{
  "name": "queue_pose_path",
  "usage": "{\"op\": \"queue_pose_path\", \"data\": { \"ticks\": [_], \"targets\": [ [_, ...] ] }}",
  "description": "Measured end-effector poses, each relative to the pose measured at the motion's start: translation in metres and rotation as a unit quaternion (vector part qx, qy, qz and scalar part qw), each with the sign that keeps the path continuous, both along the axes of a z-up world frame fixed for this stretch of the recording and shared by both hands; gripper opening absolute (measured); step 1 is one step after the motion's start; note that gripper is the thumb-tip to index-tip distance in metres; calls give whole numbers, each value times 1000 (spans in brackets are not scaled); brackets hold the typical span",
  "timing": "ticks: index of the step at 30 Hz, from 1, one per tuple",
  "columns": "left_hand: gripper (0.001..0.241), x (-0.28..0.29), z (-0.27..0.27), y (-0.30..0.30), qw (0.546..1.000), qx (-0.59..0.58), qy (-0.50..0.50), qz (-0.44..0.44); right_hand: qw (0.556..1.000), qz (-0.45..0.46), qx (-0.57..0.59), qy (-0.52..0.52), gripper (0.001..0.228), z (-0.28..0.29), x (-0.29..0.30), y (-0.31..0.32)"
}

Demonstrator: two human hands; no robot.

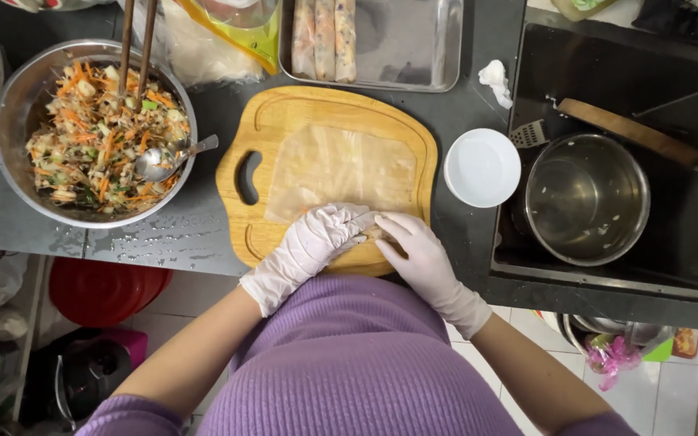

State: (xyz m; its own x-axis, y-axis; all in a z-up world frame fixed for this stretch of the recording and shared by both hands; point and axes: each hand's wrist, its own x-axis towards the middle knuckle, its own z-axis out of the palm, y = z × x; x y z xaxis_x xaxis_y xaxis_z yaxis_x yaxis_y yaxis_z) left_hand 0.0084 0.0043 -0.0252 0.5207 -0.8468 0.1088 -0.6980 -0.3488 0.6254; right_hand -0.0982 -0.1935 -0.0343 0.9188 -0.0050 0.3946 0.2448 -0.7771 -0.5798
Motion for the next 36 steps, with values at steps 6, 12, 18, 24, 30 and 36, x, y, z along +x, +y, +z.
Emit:
{"op": "queue_pose_path", "data": {
  "ticks": [6, 12, 18, 24, 30, 36],
  "targets": [
    [42, -6, -8, 14, 999, -6, -54, 3, 983, -163, 53, 60, 21, 17, -26, -22],
    [37, -10, -5, -4, 993, -22, -109, -33, 985, -73, -153, 39, 17, 8, -28, -25],
    [36, -12, -23, -19, 986, 33, -154, -54, 991, -26, -131, 5, 19, 14, -29, -27],
    [27, -10, -24, -29, 990, 37, -134, -32, 962, -189, -25, 195, 16, 14, -28, -26],
    [26, -9, -20, -29, 988, 31, -150, -22, 931, -205, 71, 294, 14, 12, -25, -14],
    [21, -9, -15, -25, 992, 9, -126, -19, 928, -232, 193, 220, 14, 29, -25, -2]
  ]
}}
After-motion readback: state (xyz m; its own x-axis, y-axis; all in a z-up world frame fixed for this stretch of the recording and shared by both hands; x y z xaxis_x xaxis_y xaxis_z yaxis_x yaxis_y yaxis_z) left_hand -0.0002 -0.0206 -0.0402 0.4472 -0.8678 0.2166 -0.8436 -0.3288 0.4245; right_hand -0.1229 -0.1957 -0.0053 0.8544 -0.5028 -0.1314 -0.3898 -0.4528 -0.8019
